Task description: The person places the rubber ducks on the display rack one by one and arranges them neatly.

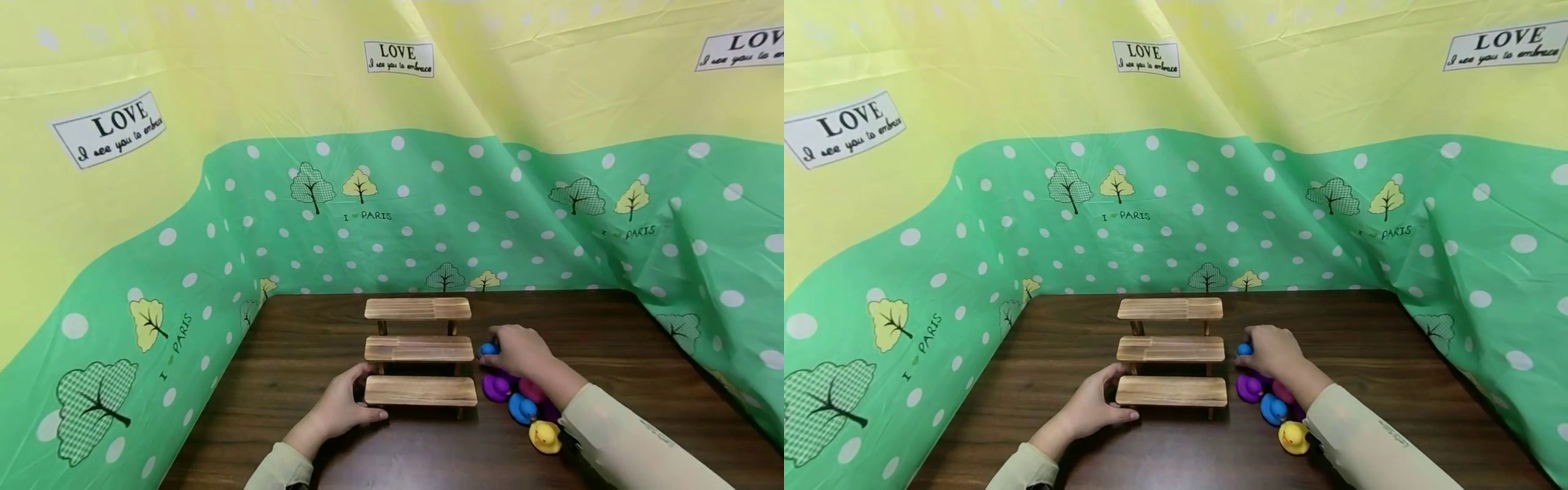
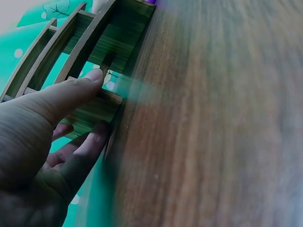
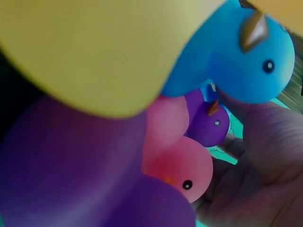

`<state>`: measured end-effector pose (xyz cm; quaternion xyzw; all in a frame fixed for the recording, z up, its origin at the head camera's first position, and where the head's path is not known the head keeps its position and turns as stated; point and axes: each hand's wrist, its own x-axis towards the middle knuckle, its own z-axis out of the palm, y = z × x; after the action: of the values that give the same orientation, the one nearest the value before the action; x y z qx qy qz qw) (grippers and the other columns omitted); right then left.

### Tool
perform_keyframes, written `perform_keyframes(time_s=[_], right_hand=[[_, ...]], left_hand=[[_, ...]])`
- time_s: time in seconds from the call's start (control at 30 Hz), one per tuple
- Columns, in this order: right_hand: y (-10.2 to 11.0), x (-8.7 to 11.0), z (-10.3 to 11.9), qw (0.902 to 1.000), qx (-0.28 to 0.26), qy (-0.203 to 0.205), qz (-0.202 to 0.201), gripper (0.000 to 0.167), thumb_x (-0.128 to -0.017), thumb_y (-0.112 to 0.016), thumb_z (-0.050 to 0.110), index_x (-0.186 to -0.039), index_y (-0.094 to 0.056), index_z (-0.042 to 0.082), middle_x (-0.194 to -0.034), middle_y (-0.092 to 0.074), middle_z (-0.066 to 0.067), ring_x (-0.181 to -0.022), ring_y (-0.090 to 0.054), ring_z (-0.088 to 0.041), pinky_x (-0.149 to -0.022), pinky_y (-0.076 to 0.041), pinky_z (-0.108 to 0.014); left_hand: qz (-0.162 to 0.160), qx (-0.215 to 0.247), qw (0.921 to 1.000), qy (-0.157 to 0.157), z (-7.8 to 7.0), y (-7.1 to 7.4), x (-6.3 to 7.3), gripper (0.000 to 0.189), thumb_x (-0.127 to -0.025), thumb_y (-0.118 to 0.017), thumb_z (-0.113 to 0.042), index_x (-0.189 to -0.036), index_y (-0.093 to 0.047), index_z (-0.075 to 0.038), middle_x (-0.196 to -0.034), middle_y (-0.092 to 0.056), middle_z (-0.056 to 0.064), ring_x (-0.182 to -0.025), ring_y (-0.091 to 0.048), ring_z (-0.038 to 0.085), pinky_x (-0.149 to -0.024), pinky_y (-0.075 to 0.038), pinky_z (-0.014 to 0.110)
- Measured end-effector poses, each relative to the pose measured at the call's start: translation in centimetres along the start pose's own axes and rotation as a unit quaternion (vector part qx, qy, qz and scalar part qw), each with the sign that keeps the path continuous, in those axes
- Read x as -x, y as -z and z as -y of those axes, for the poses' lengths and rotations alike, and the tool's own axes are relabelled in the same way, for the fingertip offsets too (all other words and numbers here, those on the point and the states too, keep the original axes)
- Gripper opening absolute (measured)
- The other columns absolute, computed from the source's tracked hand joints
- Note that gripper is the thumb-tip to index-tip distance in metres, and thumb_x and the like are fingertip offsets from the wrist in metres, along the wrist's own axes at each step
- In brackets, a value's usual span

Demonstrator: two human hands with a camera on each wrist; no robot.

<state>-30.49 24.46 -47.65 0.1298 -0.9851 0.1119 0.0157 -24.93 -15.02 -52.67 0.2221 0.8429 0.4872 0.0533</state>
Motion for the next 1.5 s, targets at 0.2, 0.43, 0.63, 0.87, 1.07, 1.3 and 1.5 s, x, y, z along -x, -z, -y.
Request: perform_keyframes(time_s=[0.2, 0.43, 0.63, 0.87, 1.07, 1.3, 1.5], right_hand=[[0.0, -0.3, -0.2, 0.9992, -0.034, 0.014, 0.015, 0.054, -0.084, -0.088, 0.019, -0.130, -0.068, -0.002, -0.115, -0.073, -0.015, -0.106, -0.068, -0.035, -0.089, -0.055, -0.054], [-0.1, -0.4, -0.1, 0.9983, -0.054, 0.013, 0.019, 0.042, -0.079, -0.091, 0.018, -0.116, -0.074, 0.009, -0.108, -0.068, -0.010, -0.094, -0.063, -0.026, -0.084, -0.055, -0.050], [0.0, -0.5, 0.2, 0.9990, -0.036, 0.018, 0.021, 0.041, -0.080, -0.090, 0.014, -0.117, -0.074, 0.008, -0.109, -0.070, -0.010, -0.093, -0.062, -0.024, -0.083, -0.055, -0.048], [0.4, -0.5, 0.2, 0.9978, -0.054, 0.030, 0.022, 0.032, -0.080, -0.088, 0.010, -0.109, -0.075, 0.012, -0.102, -0.067, -0.006, -0.087, -0.059, -0.024, -0.078, -0.053, -0.046], [1.1, -0.4, -0.2, 0.9932, -0.113, 0.028, -0.012, 0.031, -0.078, -0.083, 0.005, -0.105, -0.074, 0.015, -0.099, -0.059, -0.005, -0.082, -0.054, -0.024, -0.071, -0.046, -0.040], [3.5, -0.4, -0.1, 0.9773, -0.191, 0.032, -0.087, 0.029, -0.086, -0.080, 0.004, -0.113, -0.072, 0.008, -0.108, -0.060, -0.011, -0.101, -0.066, -0.034, -0.083, -0.055, -0.051], [5.9, -0.2, 0.5, 0.9616, -0.243, 0.029, -0.124, 0.026, -0.095, -0.077, 0.012, -0.121, -0.072, 0.008, -0.117, -0.058, -0.015, -0.107, -0.066, -0.038, -0.087, -0.057, -0.052]], left_hand=[[0.000, -0.009, 1.0000, -0.004, -0.1, 0.0, 0.0, 0.078, -0.074, -0.098, -0.022, -0.140, -0.058, -0.011, -0.117, -0.065, 0.001, -0.104, -0.062, 0.018, -0.078, -0.058, 0.028], [-0.006, -0.024, 0.9997, -0.007, -0.2, -0.2, 0.0, 0.080, -0.074, -0.098, -0.026, -0.141, -0.057, -0.009, -0.116, -0.066, -0.003, -0.103, -0.063, 0.015, -0.089, -0.052, 0.031], [-0.006, -0.009, 0.9999, -0.001, 0.1, -0.3, 0.0, 0.080, -0.074, -0.098, -0.025, -0.141, -0.056, -0.010, -0.120, -0.066, -0.004, -0.106, -0.063, 0.015, -0.093, -0.051, 0.032], [-0.003, 0.014, 0.9998, 0.010, 0.3, -0.3, 0.0, 0.080, -0.075, -0.097, -0.024, -0.142, -0.055, -0.011, -0.127, -0.065, -0.001, -0.111, -0.062, 0.019, -0.094, -0.051, 0.033], [-0.001, 0.037, 0.9992, 0.013, 0.2, -0.3, 0.1, 0.081, -0.076, -0.097, -0.020, -0.143, -0.054, -0.008, -0.129, -0.065, 0.002, -0.111, -0.063, 0.019, -0.094, -0.051, 0.031], [-0.003, 0.062, 0.9980, 0.010, -0.2, -0.3, 0.2, 0.080, -0.075, -0.097, -0.014, -0.143, -0.054, -0.005, -0.128, -0.065, 0.006, -0.111, -0.063, 0.022, -0.092, -0.051, 0.031], [-0.002, 0.067, 0.9977, 0.013, -0.4, -0.3, 0.2, 0.080, -0.076, -0.096, -0.012, -0.143, -0.054, -0.005, -0.129, -0.065, 0.007, -0.112, -0.062, 0.023, -0.093, -0.050, 0.033]])
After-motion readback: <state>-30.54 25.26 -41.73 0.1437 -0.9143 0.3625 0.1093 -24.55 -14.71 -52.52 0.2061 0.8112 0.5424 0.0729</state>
